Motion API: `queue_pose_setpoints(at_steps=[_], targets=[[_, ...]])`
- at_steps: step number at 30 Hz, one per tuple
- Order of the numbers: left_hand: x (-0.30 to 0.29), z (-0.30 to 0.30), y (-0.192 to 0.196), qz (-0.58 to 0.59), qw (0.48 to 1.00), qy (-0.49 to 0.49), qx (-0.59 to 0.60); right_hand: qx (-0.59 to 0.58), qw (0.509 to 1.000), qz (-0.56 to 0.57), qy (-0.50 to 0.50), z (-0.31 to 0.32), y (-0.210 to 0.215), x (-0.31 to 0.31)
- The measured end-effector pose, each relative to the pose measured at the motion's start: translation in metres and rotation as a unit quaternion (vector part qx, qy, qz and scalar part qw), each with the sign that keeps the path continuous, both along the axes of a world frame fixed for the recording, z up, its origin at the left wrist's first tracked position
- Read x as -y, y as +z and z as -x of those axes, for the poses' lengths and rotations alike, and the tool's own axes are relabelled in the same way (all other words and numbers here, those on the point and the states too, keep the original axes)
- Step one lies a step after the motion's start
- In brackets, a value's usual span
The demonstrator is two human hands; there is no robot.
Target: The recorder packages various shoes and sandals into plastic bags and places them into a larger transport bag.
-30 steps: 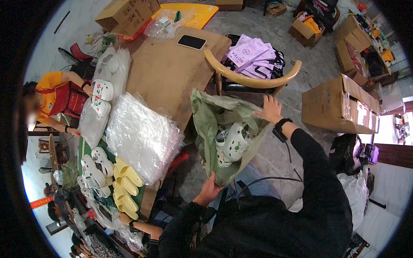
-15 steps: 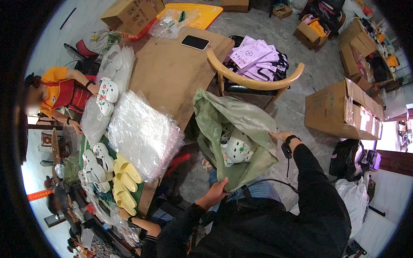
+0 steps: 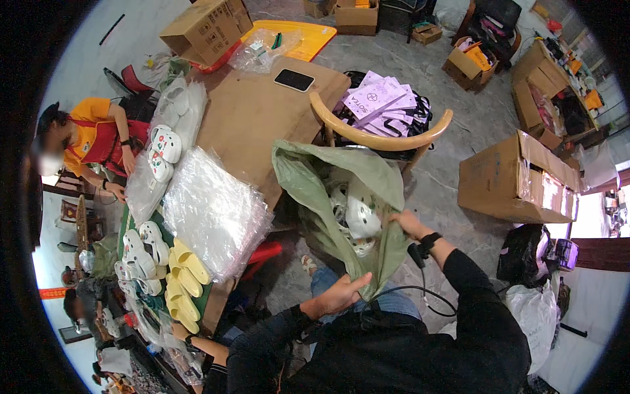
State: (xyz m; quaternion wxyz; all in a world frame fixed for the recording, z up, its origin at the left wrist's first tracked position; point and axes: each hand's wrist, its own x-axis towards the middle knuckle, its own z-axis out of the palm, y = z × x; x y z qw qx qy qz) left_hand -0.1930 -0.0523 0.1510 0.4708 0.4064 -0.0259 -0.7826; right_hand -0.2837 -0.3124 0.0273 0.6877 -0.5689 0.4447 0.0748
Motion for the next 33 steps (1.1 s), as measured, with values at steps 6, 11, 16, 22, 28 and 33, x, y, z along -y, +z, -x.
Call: queue_pose_setpoints(at_steps=[6,11,16,22,28,33], targets=[[0.032,-0.014,0.043,0.052,0.961,0.231,-0.141,0.129,0.989,0.068,-0.019,-0.049,0.088,0.049],[0.014,-0.015,0.010,0.030,0.960,0.229,-0.157,0.140,0.983,0.118,0.019,-0.095,0.088,0.053],[-0.011,-0.031,-0.018,-0.012,0.941,0.273,-0.197,0.126,0.988,0.077,-0.046,-0.098,0.083,0.064],[-0.021,-0.048,-0.015,-0.050,0.955,0.258,-0.140,0.148,0.975,0.143,-0.085,-0.120,0.078,0.058],[-0.023,-0.050,-0.020,0.000,0.936,0.276,-0.217,-0.174,0.806,0.523,0.217,-0.137,0.077,0.074],[-0.014,-0.042,-0.014,0.031,0.948,0.218,-0.232,-0.243,0.623,0.662,0.339,-0.147,0.104,0.048]])
